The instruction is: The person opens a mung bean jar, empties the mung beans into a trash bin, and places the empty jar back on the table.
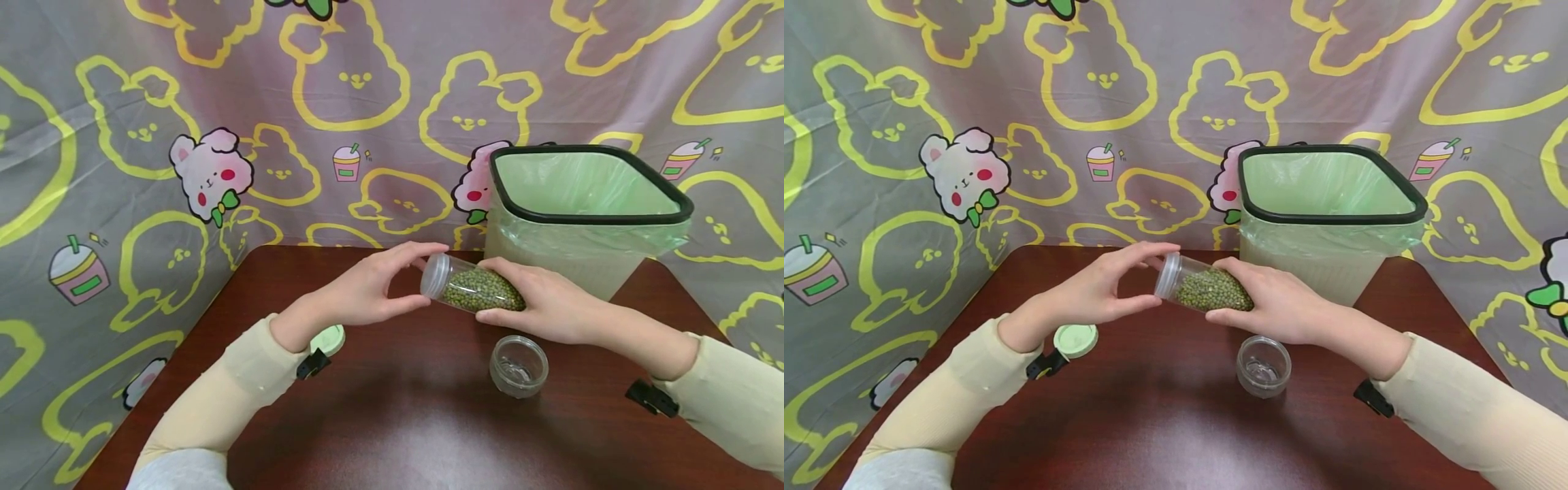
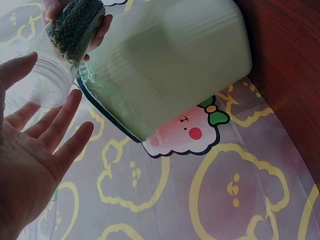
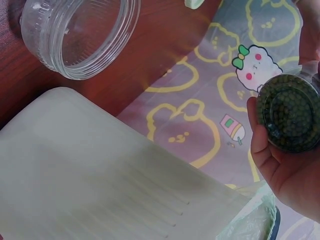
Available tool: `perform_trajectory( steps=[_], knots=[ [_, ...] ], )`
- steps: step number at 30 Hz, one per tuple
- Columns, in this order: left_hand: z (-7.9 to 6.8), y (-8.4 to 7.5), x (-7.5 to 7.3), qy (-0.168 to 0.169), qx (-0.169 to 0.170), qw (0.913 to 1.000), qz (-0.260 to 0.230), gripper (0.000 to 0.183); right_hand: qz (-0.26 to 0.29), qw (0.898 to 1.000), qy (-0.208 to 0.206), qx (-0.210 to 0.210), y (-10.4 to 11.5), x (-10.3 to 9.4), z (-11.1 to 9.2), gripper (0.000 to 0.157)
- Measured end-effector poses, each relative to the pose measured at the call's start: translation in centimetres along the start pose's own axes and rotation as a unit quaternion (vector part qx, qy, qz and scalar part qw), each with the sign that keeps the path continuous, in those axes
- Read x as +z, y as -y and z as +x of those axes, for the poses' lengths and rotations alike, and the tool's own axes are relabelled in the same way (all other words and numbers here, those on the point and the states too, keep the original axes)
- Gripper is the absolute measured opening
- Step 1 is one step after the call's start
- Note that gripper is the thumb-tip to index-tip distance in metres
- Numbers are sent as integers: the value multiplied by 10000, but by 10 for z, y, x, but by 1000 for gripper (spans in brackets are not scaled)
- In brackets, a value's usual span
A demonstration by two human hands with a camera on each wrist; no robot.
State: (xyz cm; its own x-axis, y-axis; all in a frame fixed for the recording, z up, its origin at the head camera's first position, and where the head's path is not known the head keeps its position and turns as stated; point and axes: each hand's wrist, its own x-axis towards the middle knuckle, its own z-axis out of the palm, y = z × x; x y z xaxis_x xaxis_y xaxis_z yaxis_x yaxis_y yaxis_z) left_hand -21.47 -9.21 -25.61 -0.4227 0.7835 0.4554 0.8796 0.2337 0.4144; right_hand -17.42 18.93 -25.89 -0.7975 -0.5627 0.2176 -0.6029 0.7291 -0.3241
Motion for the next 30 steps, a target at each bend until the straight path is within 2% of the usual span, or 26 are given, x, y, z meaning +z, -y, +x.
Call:
perform_trajectory(
  steps=[4, 9, 15, 21, 30],
  knots=[
    [0, 1, 0, 13, -177, 9998, 5, 63, 0, 10000, 24, 17, 0, 1, 0, 61],
    [0, 1, 0, -38, -407, 9988, 279, 61, 13, 10000, 38, 23, 0, 1, 0, 62],
    [-1, 2, 2, -73, -417, 9971, 639, 64, -7, 10000, -4, -17, -1, 1, 0, 60],
    [-3, 1, 0, -211, -198, 9958, 867, 80, 2, 10000, -30, -49, -1, 1, 1, 60],
    [-3, 3, 0, -170, 394, 9978, 509, 80, 36, 10000, -12, -43, 0, 2, 1, 62]
  ],
)
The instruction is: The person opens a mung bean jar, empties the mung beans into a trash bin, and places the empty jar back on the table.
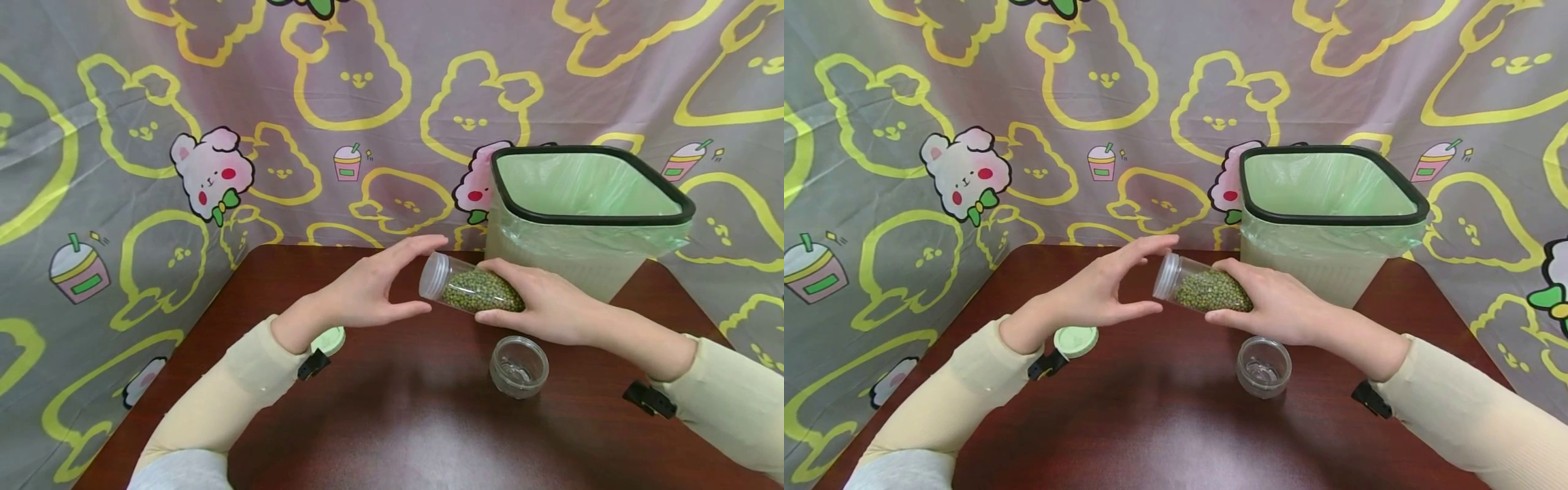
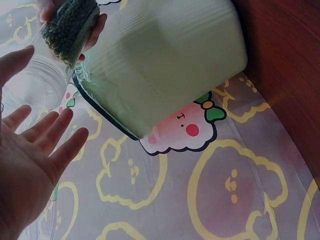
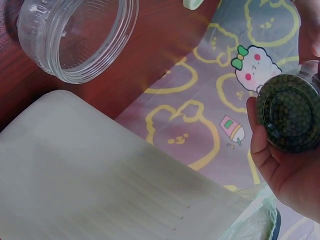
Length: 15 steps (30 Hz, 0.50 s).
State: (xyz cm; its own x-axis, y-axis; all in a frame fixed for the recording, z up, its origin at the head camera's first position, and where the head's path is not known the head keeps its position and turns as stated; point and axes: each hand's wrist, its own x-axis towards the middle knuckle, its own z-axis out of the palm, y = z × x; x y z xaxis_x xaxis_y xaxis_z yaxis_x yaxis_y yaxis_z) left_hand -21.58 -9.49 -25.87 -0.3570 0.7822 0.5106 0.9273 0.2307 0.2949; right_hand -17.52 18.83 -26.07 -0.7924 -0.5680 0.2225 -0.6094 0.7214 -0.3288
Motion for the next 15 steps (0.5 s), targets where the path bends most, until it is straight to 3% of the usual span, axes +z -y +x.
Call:
perform_trajectory(
  steps=[9, 15],
  knots=[
    [2, 1, 2, 105, 94, 9998, -168, 66, 53, 10000, 40, -5, 0, 0, 0, 61],
    [2, 0, 1, 125, -102, 9997, -193, 66, 16, 10000, 32, -12, 1, 1, 0, 60]
  ],
)
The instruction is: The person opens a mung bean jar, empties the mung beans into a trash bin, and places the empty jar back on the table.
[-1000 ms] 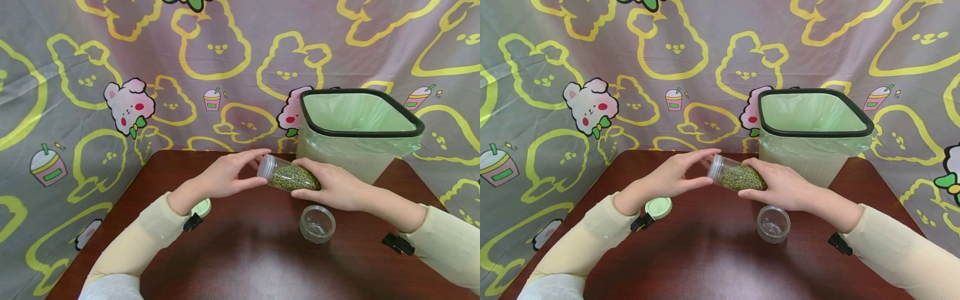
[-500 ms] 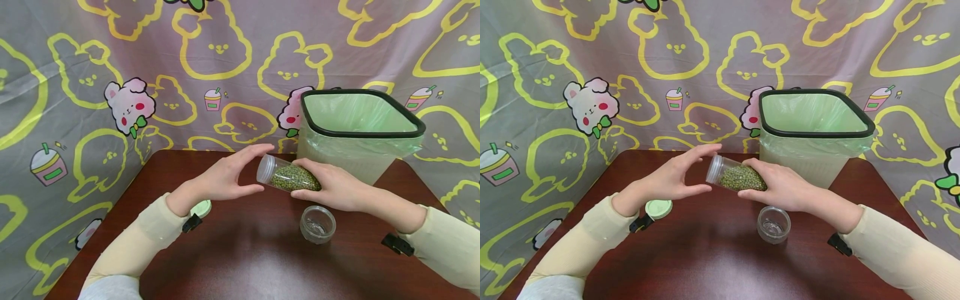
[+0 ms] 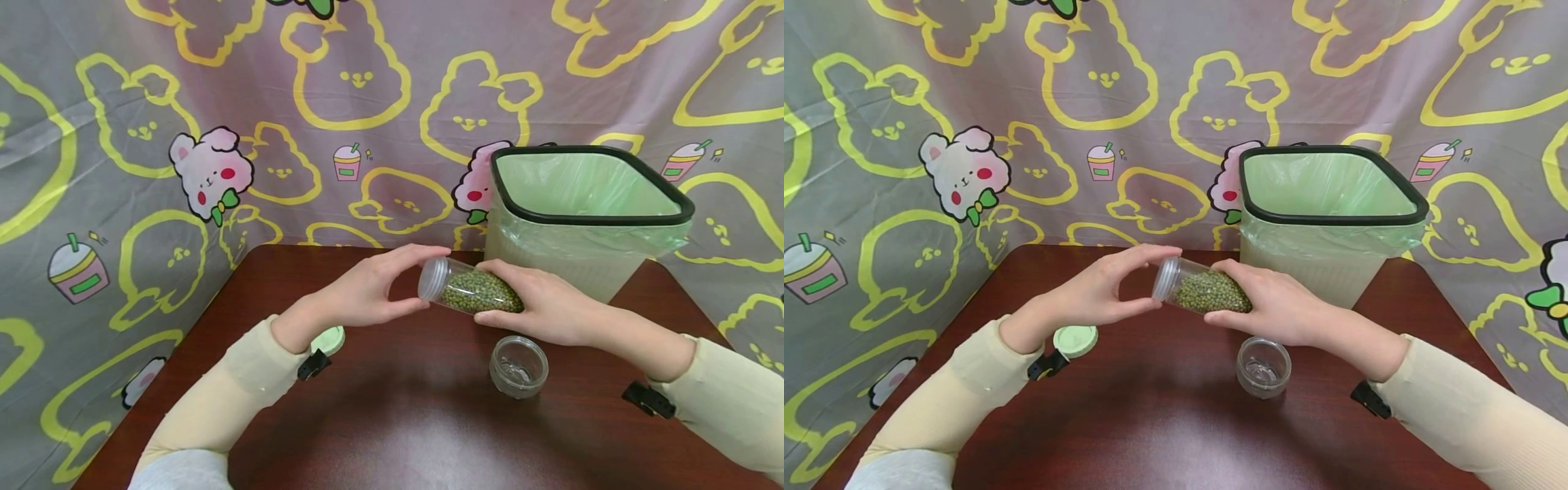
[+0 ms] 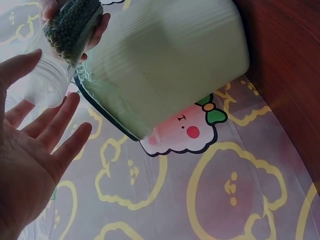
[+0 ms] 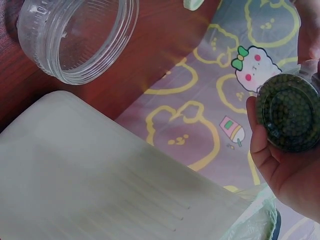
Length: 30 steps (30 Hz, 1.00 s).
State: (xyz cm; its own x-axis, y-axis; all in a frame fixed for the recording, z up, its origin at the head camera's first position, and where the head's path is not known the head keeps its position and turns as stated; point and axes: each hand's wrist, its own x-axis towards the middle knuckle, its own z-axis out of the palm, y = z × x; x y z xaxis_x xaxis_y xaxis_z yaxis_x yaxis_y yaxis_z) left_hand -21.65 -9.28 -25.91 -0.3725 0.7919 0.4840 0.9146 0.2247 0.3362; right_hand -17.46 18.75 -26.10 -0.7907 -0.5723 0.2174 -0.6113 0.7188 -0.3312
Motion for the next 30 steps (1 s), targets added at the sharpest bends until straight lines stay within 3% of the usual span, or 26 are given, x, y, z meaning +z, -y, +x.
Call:
perform_trajectory(
  steps=[9, 17, 24, 30],
  knots=[
    [0, 1, 0, 49, -480, 9983, -316, 63, -3, 10000, 33, 46, 1, 1, 0, 62],
    [0, -1, -1, 89, -788, 9967, -190, 66, -1, 10000, 11, 53, 2, 1, -1, 61],
    [-2, -1, -1, -18, -739, 9970, -227, 82, -31, 10000, 13, 83, 3, 0, -1, 64],
    [-2, -1, -2, -60, -442, 9986, -299, 79, -64, 10000, -5, 51, 2, 0, -1, 63]
  ],
)
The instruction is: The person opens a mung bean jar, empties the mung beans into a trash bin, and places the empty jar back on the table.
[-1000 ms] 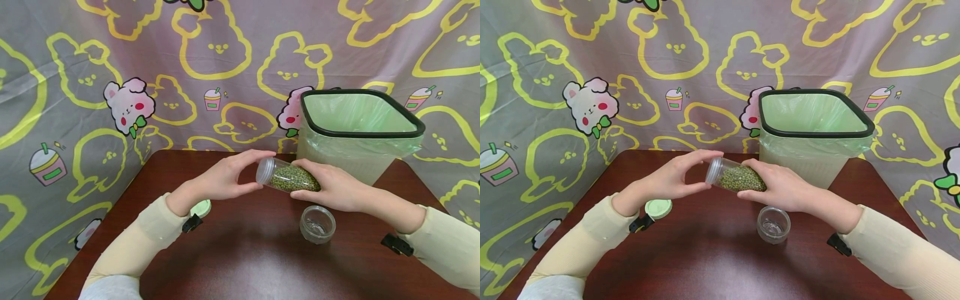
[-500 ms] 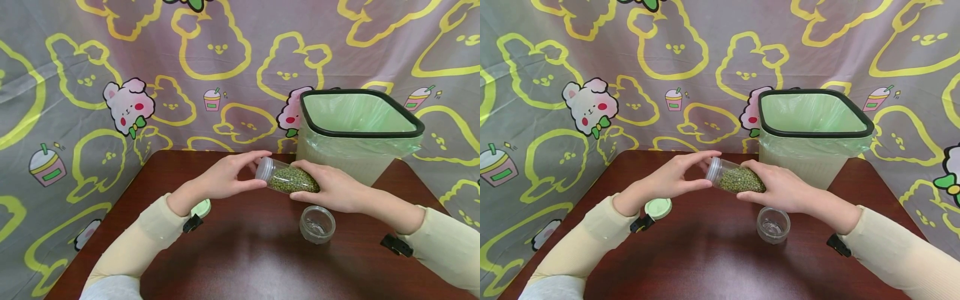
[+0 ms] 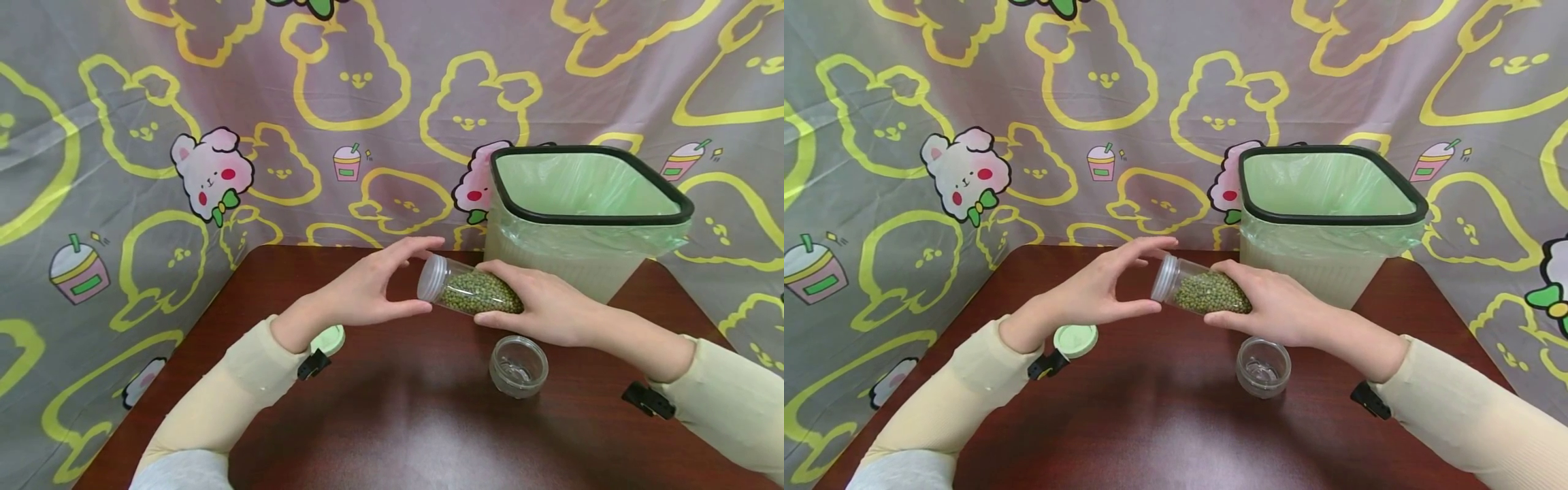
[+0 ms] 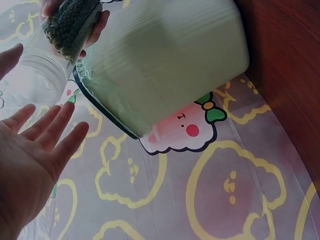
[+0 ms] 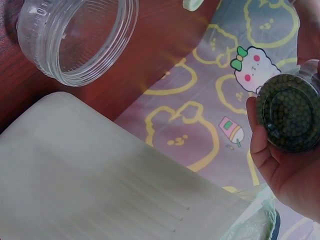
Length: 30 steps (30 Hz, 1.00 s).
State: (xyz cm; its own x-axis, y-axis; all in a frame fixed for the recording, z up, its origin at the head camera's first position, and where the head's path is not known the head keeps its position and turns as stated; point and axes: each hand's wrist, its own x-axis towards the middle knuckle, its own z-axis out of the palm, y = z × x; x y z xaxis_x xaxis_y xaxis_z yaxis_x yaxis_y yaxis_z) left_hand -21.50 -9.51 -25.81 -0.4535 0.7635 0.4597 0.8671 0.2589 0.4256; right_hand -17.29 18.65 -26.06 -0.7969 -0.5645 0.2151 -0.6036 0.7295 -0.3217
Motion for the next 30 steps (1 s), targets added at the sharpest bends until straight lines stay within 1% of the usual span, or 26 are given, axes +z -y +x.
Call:
perform_trajectory(
  steps=[9, 12, 25, 30],
  knots=[
    [2, 0, 1, 52, 323, 9991, -257, 68, 47, 10000, -15, -18, -1, 0, 0, 61],
    [3, 1, 1, 77, 366, 9989, -300, 66, 66, 10000, -17, -10, -1, 0, -1, 61],
    [3, -1, 1, 80, 91, 9995, -308, 65, 78, 10000, 12, 25, 0, -1, -1, 62],
    [1, 0, 1, 86, -6, 9997, -242, 67, 73, 10000, 14, 14, 0, 0, -1, 62]
  ],
)
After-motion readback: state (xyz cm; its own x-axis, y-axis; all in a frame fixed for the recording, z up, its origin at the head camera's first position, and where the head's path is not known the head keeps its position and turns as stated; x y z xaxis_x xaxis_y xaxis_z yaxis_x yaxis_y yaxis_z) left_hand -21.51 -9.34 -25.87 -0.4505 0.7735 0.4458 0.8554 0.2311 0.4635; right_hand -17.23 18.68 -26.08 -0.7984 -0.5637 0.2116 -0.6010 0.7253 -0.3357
